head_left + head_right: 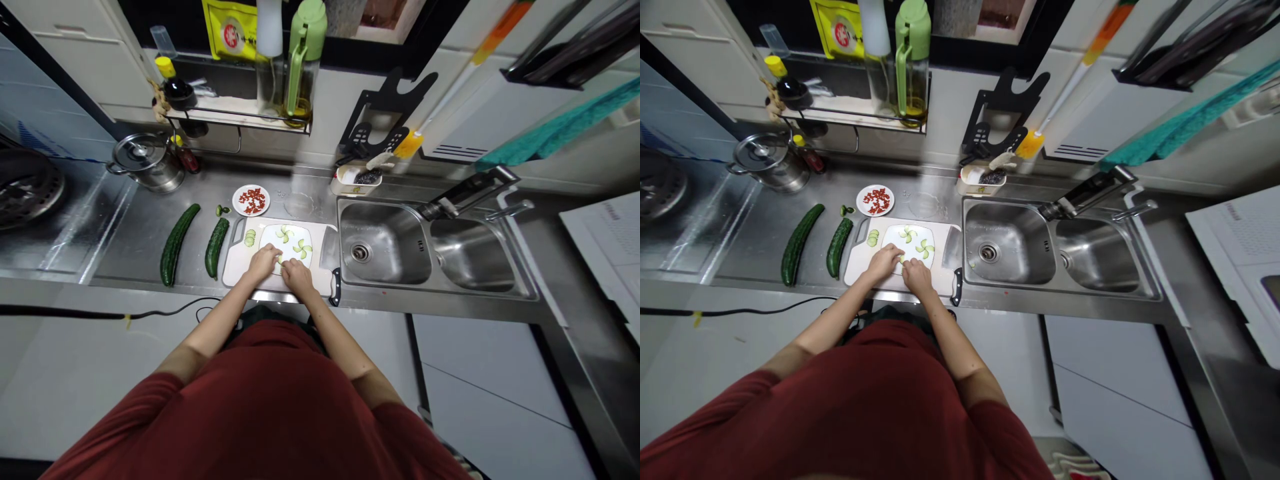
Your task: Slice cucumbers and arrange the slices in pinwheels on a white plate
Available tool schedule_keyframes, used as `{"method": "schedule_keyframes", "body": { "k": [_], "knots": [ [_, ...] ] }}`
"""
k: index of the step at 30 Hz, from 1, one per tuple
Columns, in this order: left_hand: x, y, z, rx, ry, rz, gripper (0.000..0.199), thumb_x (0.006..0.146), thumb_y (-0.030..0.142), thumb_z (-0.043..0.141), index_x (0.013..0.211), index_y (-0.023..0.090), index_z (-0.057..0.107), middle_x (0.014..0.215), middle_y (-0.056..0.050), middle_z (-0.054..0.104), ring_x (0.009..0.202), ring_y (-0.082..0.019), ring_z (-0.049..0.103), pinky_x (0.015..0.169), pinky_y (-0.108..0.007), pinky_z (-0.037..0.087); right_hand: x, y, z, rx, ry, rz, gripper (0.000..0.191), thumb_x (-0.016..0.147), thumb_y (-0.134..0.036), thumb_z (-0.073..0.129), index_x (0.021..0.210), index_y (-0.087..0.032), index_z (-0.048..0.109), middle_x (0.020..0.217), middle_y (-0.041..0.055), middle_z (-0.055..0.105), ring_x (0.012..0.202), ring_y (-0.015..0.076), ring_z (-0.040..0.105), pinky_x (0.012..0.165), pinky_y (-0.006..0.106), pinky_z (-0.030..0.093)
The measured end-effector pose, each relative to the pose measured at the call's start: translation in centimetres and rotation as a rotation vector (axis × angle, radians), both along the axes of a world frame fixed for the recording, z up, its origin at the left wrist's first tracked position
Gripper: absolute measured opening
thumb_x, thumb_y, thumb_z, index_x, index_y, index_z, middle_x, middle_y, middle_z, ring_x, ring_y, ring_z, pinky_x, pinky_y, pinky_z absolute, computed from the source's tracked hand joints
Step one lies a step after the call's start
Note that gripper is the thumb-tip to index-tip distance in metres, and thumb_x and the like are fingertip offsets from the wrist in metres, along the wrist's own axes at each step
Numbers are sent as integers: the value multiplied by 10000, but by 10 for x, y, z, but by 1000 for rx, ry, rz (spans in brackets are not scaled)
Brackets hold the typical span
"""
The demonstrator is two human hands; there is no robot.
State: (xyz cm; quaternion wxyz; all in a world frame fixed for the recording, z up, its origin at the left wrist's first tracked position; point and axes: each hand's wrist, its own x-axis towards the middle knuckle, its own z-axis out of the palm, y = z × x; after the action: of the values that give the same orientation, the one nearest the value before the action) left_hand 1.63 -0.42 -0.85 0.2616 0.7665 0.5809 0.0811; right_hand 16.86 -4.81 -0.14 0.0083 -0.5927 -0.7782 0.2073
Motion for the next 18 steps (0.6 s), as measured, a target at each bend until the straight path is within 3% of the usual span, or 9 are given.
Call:
{"method": "schedule_keyframes", "body": {
  "k": [18],
  "knots": [
    [1, 1, 1, -27, 12, -18, 321, 895, 214, 470, 1148, 257, 663, 1095, -50, 587, 971, -175, 553, 851, -269, 404, 0, 0, -1, 1, -24, 15, 285, 984, -320, 358, 1119, -203, 580, 1078, 83, 571, 1000, 207, 497, 756, 275, 391]
  ]
}}
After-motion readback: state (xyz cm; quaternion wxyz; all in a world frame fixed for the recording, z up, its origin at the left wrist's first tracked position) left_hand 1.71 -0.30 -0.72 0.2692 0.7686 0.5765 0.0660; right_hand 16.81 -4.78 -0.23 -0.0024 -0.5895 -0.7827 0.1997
